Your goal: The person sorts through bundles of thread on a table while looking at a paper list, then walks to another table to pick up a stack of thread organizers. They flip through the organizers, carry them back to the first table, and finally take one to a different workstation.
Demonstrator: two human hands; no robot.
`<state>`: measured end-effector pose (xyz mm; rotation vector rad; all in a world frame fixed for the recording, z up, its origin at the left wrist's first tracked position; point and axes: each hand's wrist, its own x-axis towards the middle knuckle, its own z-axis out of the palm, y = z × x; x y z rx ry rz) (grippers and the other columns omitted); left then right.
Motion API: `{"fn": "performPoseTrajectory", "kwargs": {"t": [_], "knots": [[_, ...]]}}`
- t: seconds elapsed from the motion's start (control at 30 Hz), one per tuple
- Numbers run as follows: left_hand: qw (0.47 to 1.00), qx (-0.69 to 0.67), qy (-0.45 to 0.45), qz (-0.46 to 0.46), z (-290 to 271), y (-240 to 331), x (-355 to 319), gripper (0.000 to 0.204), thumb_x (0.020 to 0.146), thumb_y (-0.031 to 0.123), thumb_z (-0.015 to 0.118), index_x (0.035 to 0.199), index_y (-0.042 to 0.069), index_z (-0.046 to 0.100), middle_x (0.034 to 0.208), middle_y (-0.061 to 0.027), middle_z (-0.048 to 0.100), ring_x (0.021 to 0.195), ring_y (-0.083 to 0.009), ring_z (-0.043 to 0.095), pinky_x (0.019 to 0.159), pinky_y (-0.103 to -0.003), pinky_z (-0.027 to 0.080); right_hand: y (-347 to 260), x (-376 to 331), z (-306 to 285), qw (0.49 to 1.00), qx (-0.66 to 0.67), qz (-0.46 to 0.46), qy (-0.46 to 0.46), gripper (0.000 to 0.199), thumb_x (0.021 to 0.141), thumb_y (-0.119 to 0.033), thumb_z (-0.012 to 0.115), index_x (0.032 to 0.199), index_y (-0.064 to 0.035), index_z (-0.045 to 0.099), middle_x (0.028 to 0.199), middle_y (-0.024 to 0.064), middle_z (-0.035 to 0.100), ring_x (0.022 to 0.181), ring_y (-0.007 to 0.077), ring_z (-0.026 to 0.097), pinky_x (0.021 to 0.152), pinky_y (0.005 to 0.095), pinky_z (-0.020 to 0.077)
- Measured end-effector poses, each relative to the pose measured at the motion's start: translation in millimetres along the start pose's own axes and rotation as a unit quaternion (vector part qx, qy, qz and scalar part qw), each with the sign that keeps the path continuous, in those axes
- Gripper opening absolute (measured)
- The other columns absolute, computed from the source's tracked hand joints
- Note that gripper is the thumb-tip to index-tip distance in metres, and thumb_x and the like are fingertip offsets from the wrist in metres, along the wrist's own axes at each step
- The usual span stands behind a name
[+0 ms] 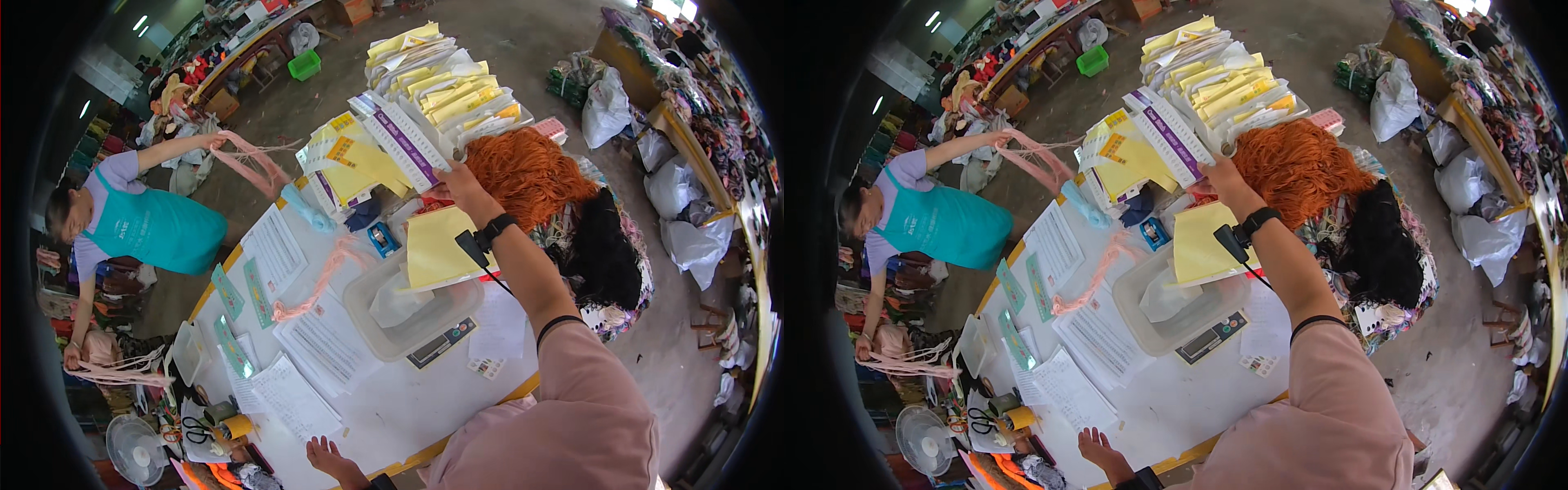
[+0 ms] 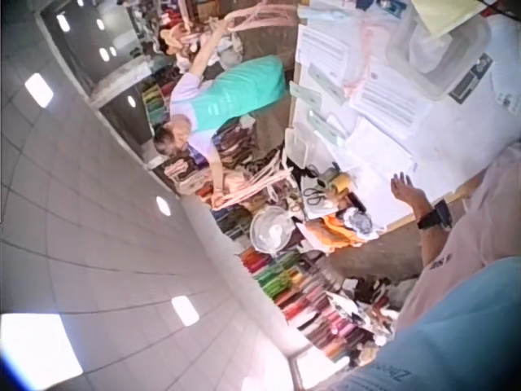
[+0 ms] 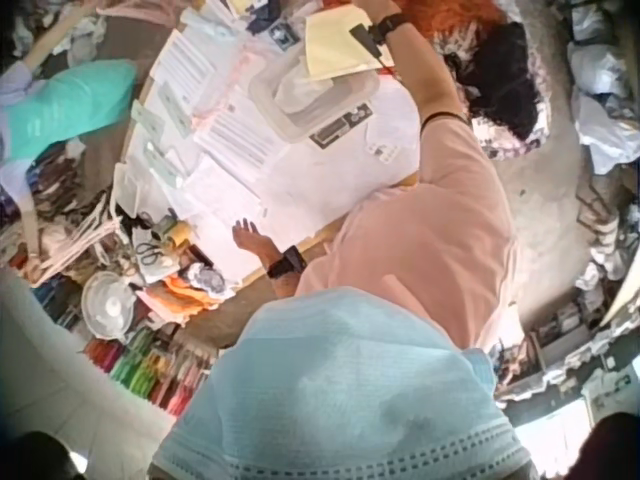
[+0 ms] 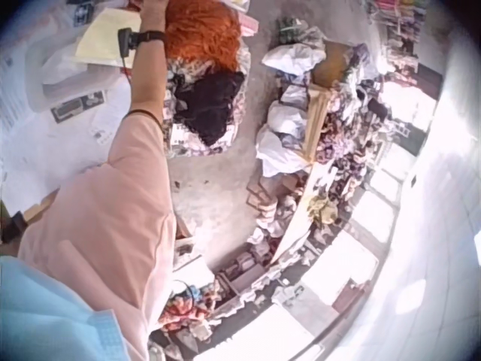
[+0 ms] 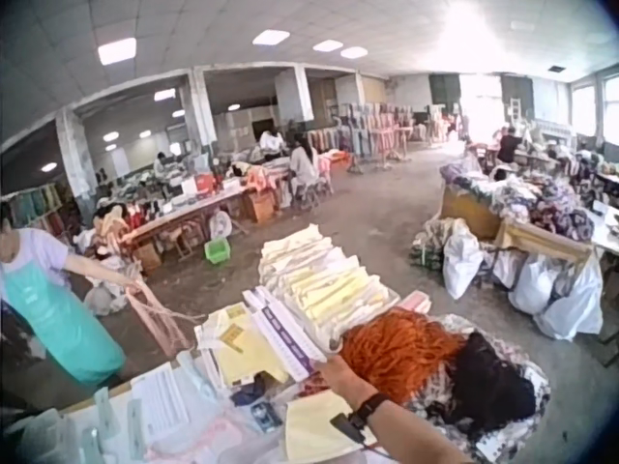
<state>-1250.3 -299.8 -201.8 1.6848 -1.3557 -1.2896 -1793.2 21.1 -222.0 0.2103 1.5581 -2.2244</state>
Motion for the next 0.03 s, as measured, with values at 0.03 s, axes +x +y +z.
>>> {"fn": "performPoseTrajectory", "kwargs": {"t": [0.03], "knots": [[1.000, -0.002, -0.004, -0.004, -3.6, -1.8, 1.1, 0.060, 0.092, 0.029, 0.051, 0.142, 0.001, 0.034, 0.139, -0.0155, 0.048, 0.119, -0.0285, 0.052, 0.099, -0.040, 0.041, 1.9, 5.3, -1.6, 1.000, 0.001, 0.008, 0.003, 0.032, 0.098, -0.013, 0.051, 0.129, -0.0032, 0.048, 0.111, 0.0160, 0.066, 0.090, 0.0276, 0.070, 0.075, 0.0345, 0.0587]]}}
